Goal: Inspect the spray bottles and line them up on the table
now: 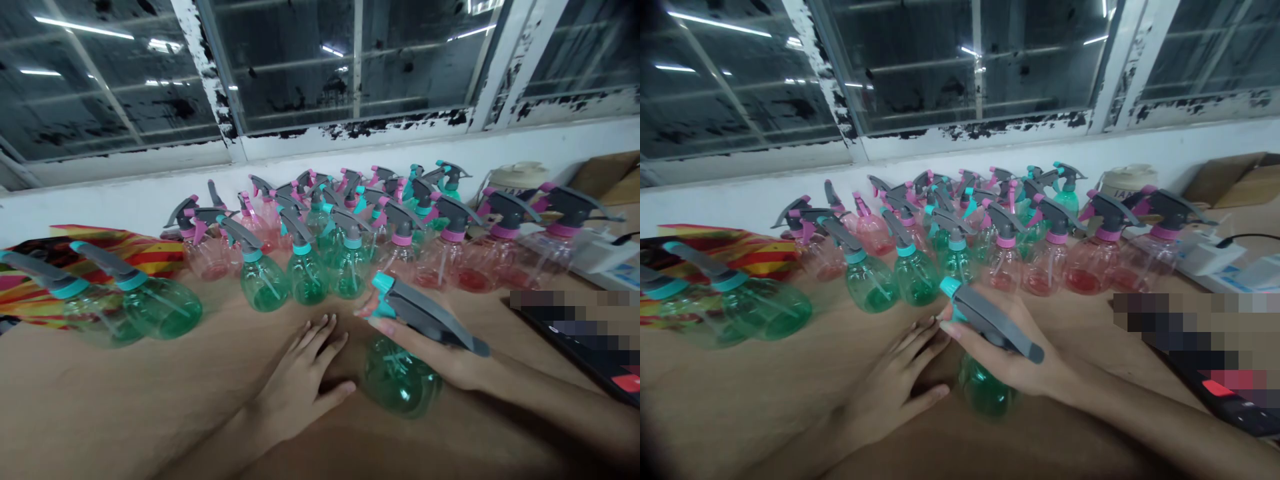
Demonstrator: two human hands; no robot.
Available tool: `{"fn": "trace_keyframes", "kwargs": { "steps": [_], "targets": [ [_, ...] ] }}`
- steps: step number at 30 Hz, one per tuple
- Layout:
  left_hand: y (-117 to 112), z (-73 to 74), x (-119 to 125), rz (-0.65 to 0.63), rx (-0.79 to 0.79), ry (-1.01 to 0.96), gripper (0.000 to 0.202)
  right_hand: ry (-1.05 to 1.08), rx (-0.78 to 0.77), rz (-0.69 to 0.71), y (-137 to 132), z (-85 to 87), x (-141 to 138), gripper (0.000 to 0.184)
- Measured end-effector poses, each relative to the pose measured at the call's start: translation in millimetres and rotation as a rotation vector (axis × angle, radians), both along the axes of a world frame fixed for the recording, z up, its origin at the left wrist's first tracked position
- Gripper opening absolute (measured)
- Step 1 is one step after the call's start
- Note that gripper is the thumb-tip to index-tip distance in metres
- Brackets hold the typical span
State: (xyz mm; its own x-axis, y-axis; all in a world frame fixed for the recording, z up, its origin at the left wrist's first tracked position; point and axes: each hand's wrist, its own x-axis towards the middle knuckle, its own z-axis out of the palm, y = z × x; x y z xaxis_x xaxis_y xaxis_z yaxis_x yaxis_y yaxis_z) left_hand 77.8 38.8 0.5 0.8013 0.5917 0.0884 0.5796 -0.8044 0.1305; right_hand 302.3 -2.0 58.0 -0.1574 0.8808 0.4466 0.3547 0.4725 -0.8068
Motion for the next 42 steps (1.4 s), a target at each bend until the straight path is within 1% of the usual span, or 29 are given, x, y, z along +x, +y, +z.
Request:
{"fn": "trace_keyframes", "kwargs": {
  "steps": [3, 6, 8, 11, 19, 23, 27, 31, 33, 37, 40, 42],
  "targets": [
    [0, 0.0, -1, 0.0, -0.011, -0.016, 0.061, -0.066, -0.009, -0.051, 0, -4.3, 3, 0.014],
    [0, -0.5, -1, -0.008, -0.021, -0.012, 0.062, -0.123, -0.019, -0.081, 0, -2.2, 4, 0.014],
    [0, -0.7, -1, -0.005, -0.03, 0.001, 0.066, -0.093, -0.024, -0.051, -1, 0.6, 4, 0.015],
    [1, -0.7, 0, 0.0, -0.039, 0.004, 0.069, -0.031, -0.021, -0.012, -2, 3.3, 4, 0.022],
    [0, 1.6, 1, -0.009, -0.039, 0.014, 0.069, -0.048, 0.013, -0.049, -4, 3.1, 4, 0.031],
    [0, 1.7, 1, -0.014, -0.034, 0.006, 0.07, -0.064, 0.038, -0.078, -4, -0.7, 4, 0.028],
    [0, 1.3, 2, -0.018, -0.027, 0.017, 0.069, -0.097, 0.039, -0.115, -5, -1.2, 5, 0.019],
    [0, 1.0, 2, -0.014, -0.027, 0.035, 0.069, -0.06, 0.018, -0.03, -4, 7.3, 3, 0.021],
    [0, 0.8, 1, -0.014, -0.024, 0.024, 0.069, -0.035, 0.014, -0.01, -3, 9.7, 3, 0.02],
    [0, 0.6, 0, -0.024, -0.021, 0.004, 0.068, -0.056, -0.006, -0.048, -3, 4.3, 5, 0.013],
    [1, 0.8, 1, -0.026, -0.001, 0.019, 0.066, -0.093, -0.009, -0.094, -5, -0.3, 7, 0.014],
    [1, 1.2, 1, -0.021, 0.011, 0.035, 0.066, -0.096, -0.01, -0.129, -5, -0.5, 6, 0.015]
  ]
}}
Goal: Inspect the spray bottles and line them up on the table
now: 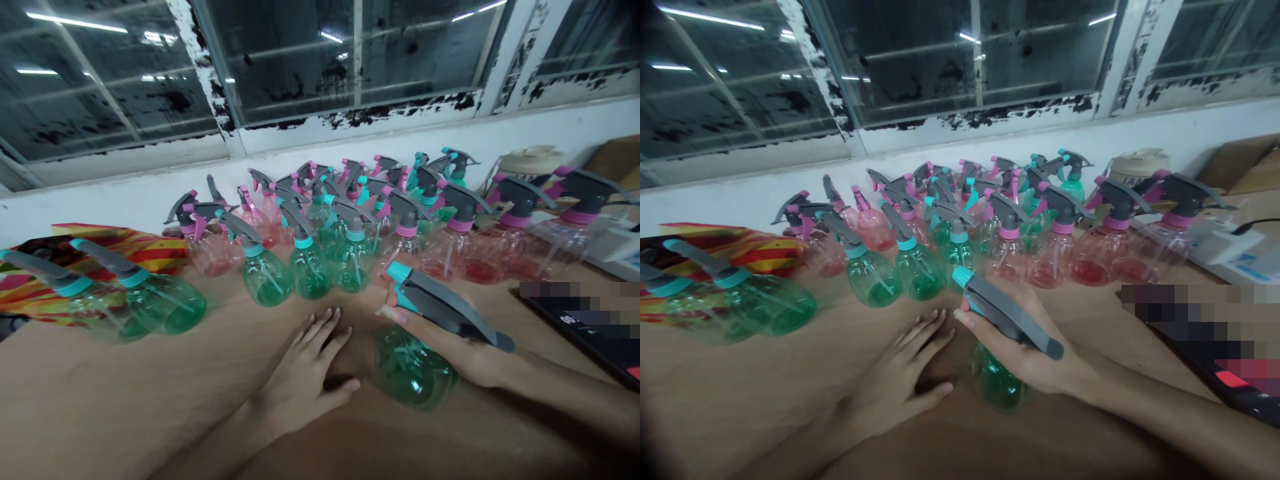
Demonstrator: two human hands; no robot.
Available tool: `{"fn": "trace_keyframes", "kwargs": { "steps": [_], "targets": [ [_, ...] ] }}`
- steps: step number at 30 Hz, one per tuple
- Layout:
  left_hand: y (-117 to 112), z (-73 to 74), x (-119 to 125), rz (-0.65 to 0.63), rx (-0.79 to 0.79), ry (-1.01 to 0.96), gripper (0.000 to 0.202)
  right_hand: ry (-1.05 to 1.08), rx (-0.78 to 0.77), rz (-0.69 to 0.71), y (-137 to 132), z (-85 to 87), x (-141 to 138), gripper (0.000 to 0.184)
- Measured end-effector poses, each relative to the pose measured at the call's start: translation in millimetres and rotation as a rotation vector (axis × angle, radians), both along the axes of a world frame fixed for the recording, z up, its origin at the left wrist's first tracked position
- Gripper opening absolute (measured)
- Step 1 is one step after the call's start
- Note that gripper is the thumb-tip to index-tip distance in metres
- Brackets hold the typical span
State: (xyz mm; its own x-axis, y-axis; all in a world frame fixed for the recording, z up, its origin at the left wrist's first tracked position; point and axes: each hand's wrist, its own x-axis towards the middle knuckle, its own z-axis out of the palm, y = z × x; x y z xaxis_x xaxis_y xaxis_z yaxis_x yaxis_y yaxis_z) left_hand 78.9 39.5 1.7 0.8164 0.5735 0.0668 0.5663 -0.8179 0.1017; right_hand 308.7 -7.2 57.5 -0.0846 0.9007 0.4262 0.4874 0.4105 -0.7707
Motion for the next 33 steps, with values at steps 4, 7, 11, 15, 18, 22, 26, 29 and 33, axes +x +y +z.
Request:
{"fn": "trace_keyframes", "kwargs": {
  "steps": [4, 7, 11, 15, 18, 22, 26, 29, 33],
  "targets": [
    [-0.9, 0.2, -0.1, 0.0, 0.015, 0.004, 0.066, 0.078, -0.034, 0.035, 0.2, 2.5, -2.3, 0.015],
    [-0.7, -0.9, -0.4, -0.011, 0.024, -0.011, 0.065, 0.123, -0.02, 0.045, 0.3, 2.6, -2.8, 0.024],
    [0.3, -2.0, -0.2, -0.016, 0.026, -0.022, 0.065, 0.123, -0.017, 0.031, -0.2, 2.3, -2.9, 0.025],
    [-0.4, -0.6, 0.2, -0.007, 0.027, -0.002, 0.062, 0.15, -0.047, 0.06, 0.6, 3.3, -3.8, 0.025],
    [-1.3, -0.5, 0.5, 0.002, 0.03, 0.009, 0.061, 0.164, -0.049, 0.049, 1.6, 1.5, -3.4, 0.019],
    [-1.0, -3.2, 1.1, -0.004, 0.065, -0.019, 0.06, 0.151, -0.067, 0.054, 2.3, -0.3, -1.5, 0.025],
    [0.1, -4.5, 0.7, -0.017, 0.094, -0.011, 0.06, 0.131, -0.065, 0.063, 2.6, 3.2, -1.2, 0.025],
    [0.2, -4.4, -0.1, -0.016, 0.105, 0.002, 0.06, 0.121, -0.03, 0.052, 2.7, 6.2, -2.7, 0.025],
    [0.1, -4.3, -0.3, -0.016, 0.096, 0.003, 0.061, 0.104, 0.036, 0.024, 2.2, 4.6, -3.5, 0.016]
  ]
}}
